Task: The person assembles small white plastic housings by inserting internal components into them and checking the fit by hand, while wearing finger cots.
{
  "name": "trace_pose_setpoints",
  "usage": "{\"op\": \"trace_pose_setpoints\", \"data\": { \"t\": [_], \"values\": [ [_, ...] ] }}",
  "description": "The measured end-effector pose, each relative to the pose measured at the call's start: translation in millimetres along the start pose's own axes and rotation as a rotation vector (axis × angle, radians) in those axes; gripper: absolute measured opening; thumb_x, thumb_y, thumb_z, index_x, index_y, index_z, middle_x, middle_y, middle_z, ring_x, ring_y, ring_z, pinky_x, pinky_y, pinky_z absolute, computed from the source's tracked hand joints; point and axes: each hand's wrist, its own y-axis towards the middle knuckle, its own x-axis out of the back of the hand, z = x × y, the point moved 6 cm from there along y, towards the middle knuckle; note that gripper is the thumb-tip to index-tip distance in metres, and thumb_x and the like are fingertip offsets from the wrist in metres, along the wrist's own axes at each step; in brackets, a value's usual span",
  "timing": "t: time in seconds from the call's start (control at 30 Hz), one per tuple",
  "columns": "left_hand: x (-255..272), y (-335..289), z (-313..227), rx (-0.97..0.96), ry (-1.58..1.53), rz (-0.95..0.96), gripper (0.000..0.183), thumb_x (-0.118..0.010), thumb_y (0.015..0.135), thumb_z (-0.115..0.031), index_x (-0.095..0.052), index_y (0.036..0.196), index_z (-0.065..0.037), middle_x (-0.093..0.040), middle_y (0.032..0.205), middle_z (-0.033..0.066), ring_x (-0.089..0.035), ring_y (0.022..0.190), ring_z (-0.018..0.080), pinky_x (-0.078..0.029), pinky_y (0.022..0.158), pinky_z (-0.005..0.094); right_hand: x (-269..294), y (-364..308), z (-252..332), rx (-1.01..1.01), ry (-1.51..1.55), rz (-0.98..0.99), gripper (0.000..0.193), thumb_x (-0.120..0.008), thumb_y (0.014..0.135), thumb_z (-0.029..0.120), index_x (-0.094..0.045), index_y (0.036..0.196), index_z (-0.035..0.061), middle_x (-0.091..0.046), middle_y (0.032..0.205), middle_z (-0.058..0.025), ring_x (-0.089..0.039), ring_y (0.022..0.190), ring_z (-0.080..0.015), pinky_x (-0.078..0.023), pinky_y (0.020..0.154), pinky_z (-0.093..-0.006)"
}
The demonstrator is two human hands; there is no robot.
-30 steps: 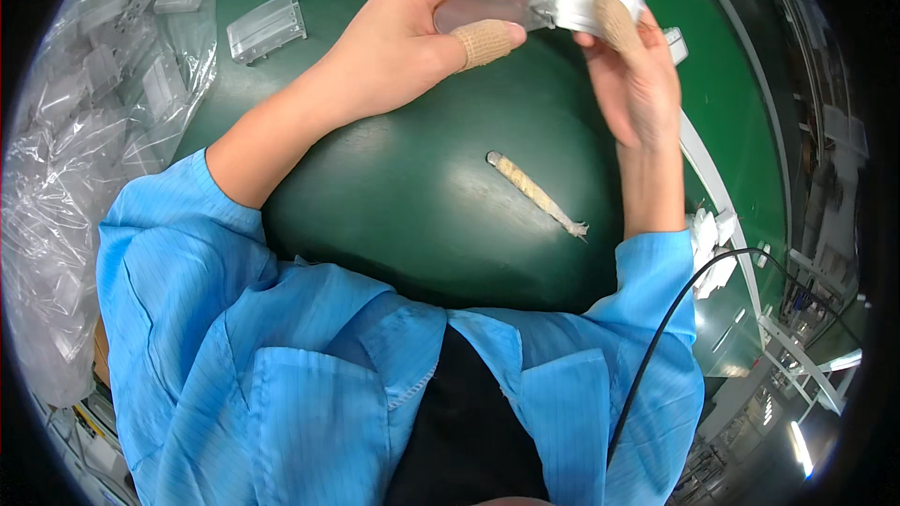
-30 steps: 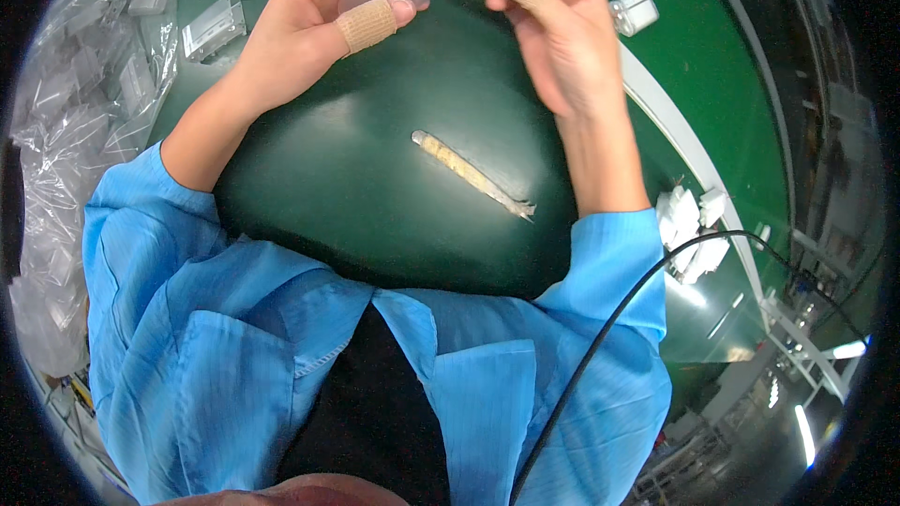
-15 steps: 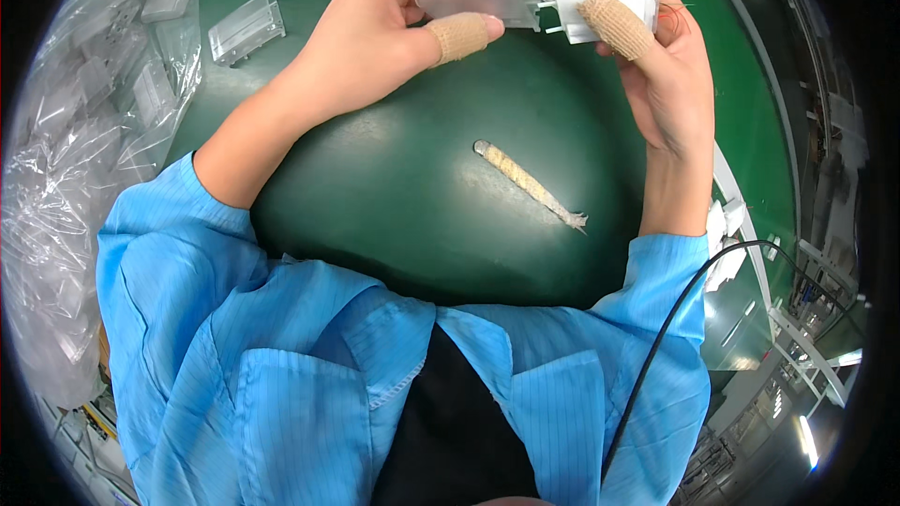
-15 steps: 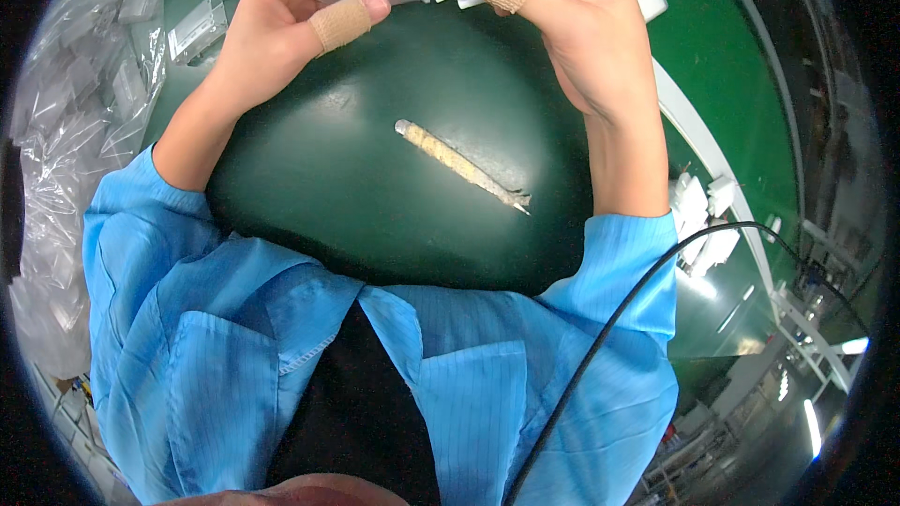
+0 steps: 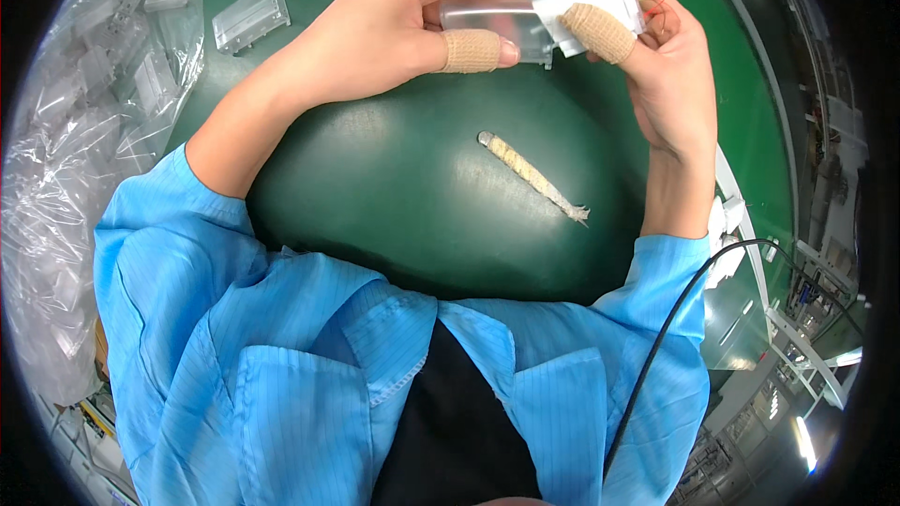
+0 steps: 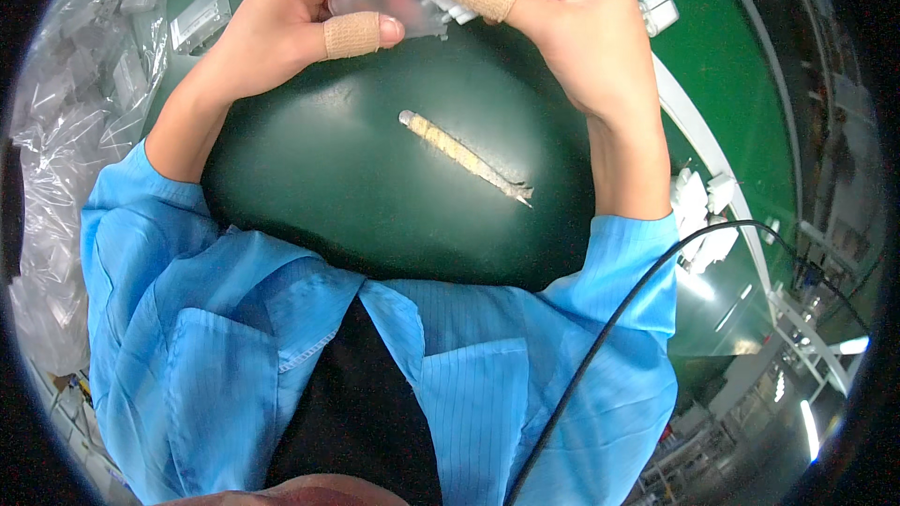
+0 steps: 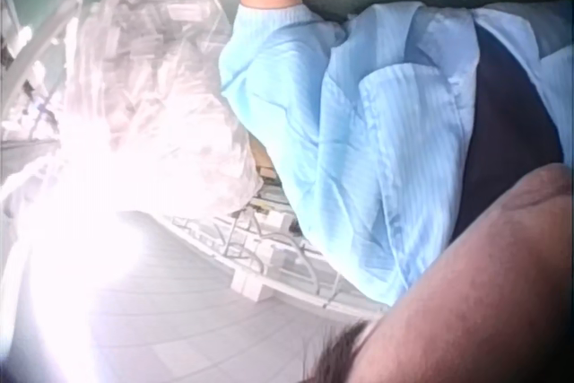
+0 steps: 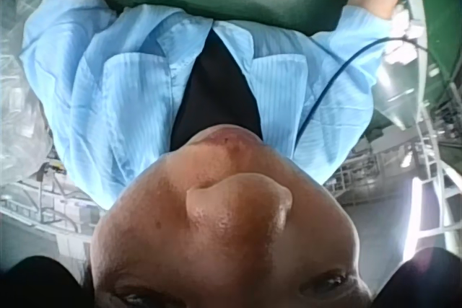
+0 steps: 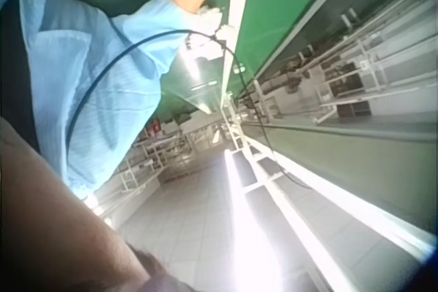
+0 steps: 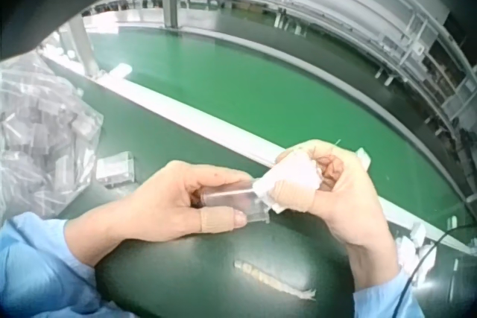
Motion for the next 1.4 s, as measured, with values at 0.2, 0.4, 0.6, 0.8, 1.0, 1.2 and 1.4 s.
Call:
{"op": "trace_pose_setpoints", "data": {
  "t": [0.2,0.4,0.6,0.8,1.0,1.2,1.4],
  "values": [
    [-7,3,13,0.196,-0.013,0.005,0.037,-0.067,0.085,-0.008,-0.058,0.12,0.001,-0.066,0.095,0.0049,-0.06,0.086,0.0082,-0.049,0.077,0.0234,-5,2,-14,0.026,0.172,0.007,0.03,-0.064,0.081,0.0,-0.06,0.111,-0.0031,-0.065,0.103,-0.0067,-0.061,0.089,-0.0108,-0.048,0.073,-0.0225],
    [2,4,14,0.086,-0.047,-0.011,0.037,-0.072,0.082,-0.017,-0.064,0.114,-0.001,-0.067,0.086,0.0042,-0.061,0.08,0.0075,-0.05,0.072,0.0239,-10,-2,-5,0.146,-0.075,-0.096,0.033,-0.068,0.08,0.001,-0.061,0.112,-0.0011,-0.064,0.103,-0.0052,-0.061,0.094,-0.0108,-0.048,0.085,-0.0245],
    [-6,0,-8,-0.225,-0.151,0.006,0.039,-0.066,0.086,-0.005,-0.056,0.123,0.003,-0.064,0.101,0.0029,-0.056,0.09,0.0064,-0.046,0.08,0.0213,-14,0,-30,0.086,0.387,-0.095,0.034,-0.064,0.083,0.0,-0.058,0.116,-0.0012,-0.062,0.105,-0.0055,-0.058,0.099,-0.0114,-0.044,0.091,-0.0259],
    [-4,-5,-2,-0.033,-0.07,-0.187,0.038,-0.072,0.082,-0.018,-0.063,0.116,-0.002,-0.067,0.094,0.0045,-0.061,0.082,0.0081,-0.05,0.074,0.0239,-29,-7,-12,0.322,-0.092,-0.082,0.031,-0.054,0.096,0.02,-0.053,0.118,-0.0016,-0.06,0.103,-0.0052,-0.056,0.097,-0.0119,-0.043,0.09,-0.0282],
    [3,-1,-10,0.022,-0.478,0.087,0.05,-0.074,0.079,-0.014,-0.057,0.125,-0.005,-0.064,0.108,0.0067,-0.059,0.095,0.0113,-0.049,0.08,0.026,-34,-9,-22,-0.107,0.653,0.298,0.031,-0.056,0.095,0.031,-0.053,0.109,0.0039,-0.059,0.093,-0.0059,-0.052,0.071,-0.0109,-0.043,0.063,-0.0262],
    [-2,0,-16,-0.219,-0.217,0.01,0.064,-0.081,0.069,-0.016,-0.055,0.127,-0.006,-0.056,0.125,0.0065,-0.049,0.121,0.0195,-0.036,0.103,0.0364,-50,-9,-39,-0.271,0.828,0.23,0.035,-0.06,0.092,0.032,-0.054,0.113,0.0047,-0.062,0.091,-0.0047,-0.061,0.068,-0.0078,-0.05,0.057,-0.0181],
    [5,0,-13,0.025,-0.512,-0.037,0.063,-0.077,0.073,0.003,-0.049,0.13,0.001,-0.058,0.12,0.0136,-0.057,0.111,0.0205,-0.044,0.098,0.032,-24,-5,3,0.331,-0.03,-0.132,0.052,-0.068,0.084,0.013,-0.046,0.129,-0.0003,-0.05,0.127,-0.0112,-0.054,0.106,-0.0179,-0.05,0.082,-0.0299]
  ]
}}
